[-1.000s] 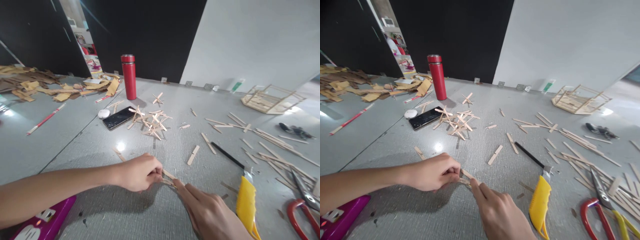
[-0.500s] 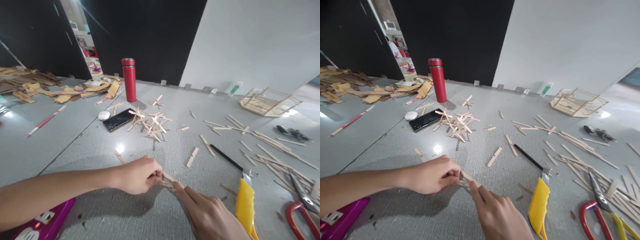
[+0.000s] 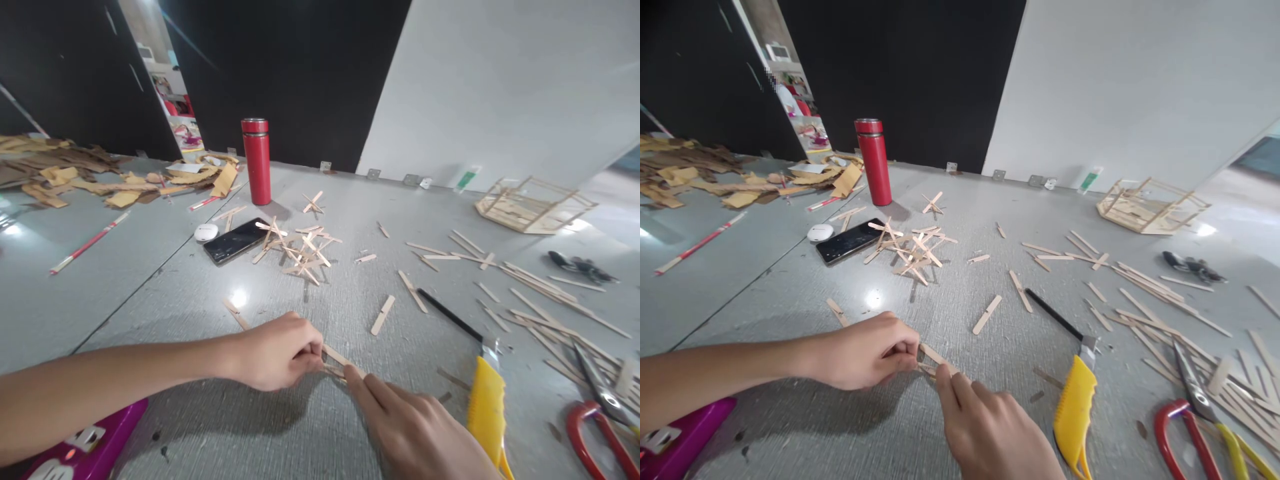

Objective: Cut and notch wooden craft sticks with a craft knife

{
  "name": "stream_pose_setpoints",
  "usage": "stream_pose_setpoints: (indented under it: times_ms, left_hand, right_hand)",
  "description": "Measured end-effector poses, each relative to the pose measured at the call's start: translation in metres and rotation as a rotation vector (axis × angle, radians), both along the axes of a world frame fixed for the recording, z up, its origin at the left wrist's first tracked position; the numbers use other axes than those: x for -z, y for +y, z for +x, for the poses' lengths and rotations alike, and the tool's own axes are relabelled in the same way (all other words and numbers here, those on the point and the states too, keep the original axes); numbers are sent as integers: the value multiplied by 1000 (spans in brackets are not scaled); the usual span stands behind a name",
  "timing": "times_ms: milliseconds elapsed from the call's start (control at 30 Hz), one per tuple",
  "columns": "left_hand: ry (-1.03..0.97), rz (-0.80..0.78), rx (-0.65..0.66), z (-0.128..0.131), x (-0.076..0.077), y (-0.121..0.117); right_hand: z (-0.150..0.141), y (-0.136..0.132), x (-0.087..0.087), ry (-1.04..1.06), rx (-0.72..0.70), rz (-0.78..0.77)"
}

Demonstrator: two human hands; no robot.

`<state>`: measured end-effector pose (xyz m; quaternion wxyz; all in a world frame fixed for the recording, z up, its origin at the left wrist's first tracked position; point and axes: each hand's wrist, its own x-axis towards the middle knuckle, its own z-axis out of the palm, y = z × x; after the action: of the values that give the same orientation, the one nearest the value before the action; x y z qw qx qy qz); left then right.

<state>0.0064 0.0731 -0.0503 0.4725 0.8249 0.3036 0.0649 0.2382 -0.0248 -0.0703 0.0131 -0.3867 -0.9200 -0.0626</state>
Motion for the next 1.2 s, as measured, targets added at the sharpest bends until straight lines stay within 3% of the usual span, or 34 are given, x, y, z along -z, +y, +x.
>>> stream_pose_setpoints:
  times_ms: [100,267,500,767,1200]
  left_hand:
    - [-1,0,5,0,0,-1]
    - [-6,17,6,0,1,-3]
    - [18,25,-18,2,-1,-6]
    - [42,-15,-27,1,-8,-4]
    - [52,-1,-30,2,-9,-5]
  right_hand:
    - [-3,0,-2,-28,-21,84]
    - [-9,-3,-8,-37,8,92]
    - [-9,-3,-7,-36,34,27]
    - [6,-2,-13,116,82,-180]
    - [5,-1,-4,102,68,-163]
